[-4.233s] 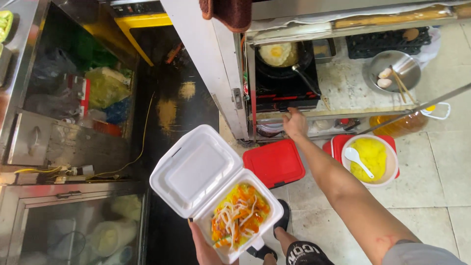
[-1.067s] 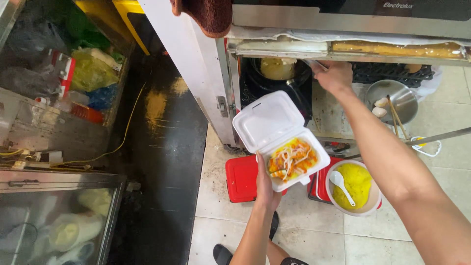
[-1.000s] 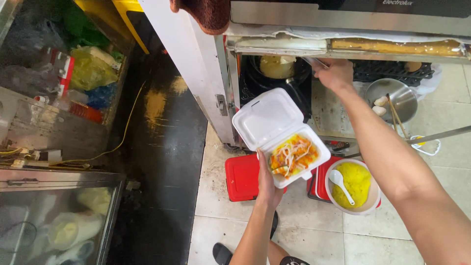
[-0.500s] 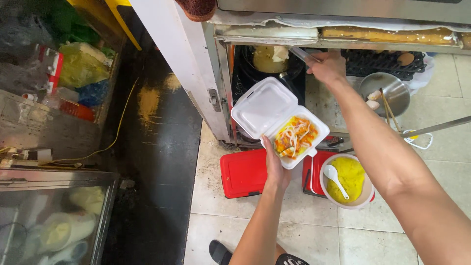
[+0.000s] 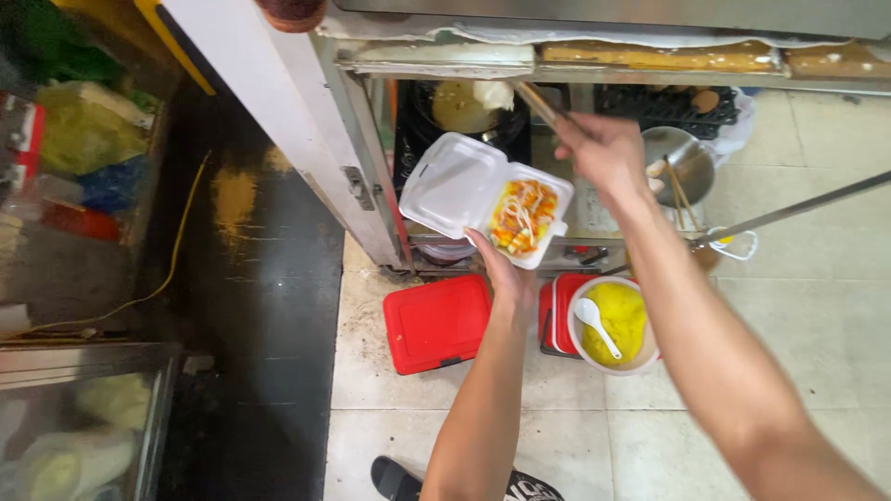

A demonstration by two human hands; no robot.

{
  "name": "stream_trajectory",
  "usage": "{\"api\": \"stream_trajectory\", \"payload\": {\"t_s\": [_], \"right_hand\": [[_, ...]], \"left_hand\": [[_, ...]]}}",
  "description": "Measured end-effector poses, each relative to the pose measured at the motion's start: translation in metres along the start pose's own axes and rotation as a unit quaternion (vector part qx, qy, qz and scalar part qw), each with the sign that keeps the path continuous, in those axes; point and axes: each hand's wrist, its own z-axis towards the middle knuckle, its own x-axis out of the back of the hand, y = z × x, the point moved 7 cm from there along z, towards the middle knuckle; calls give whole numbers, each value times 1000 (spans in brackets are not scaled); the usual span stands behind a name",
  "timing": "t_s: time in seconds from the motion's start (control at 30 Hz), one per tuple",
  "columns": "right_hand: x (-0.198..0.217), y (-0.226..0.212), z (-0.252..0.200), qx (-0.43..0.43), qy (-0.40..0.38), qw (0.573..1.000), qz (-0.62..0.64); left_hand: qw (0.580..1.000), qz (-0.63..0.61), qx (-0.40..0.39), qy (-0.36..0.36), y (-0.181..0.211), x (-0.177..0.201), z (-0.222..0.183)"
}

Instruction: Preparing a food order in a styrofoam container by adding mashed ingredients, slicing cucumbers, adding sauce, and topping it with a fried egg.

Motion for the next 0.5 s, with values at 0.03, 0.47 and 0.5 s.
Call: {"api": "stream_trajectory", "payload": {"t_s": [0.03, 0.47, 0.5], "right_hand": [[4, 1, -17, -20, -12, 998, 59], [59, -5, -266, -110, 125, 978, 126], [60, -8, -284, -111, 128, 977, 132]], "left_hand": [[1000, -5, -10, -2, 1, -9, 2], [997, -64, -38, -28, 1, -99, -78], [996, -57, -51, -38, 6, -103, -93]]}}
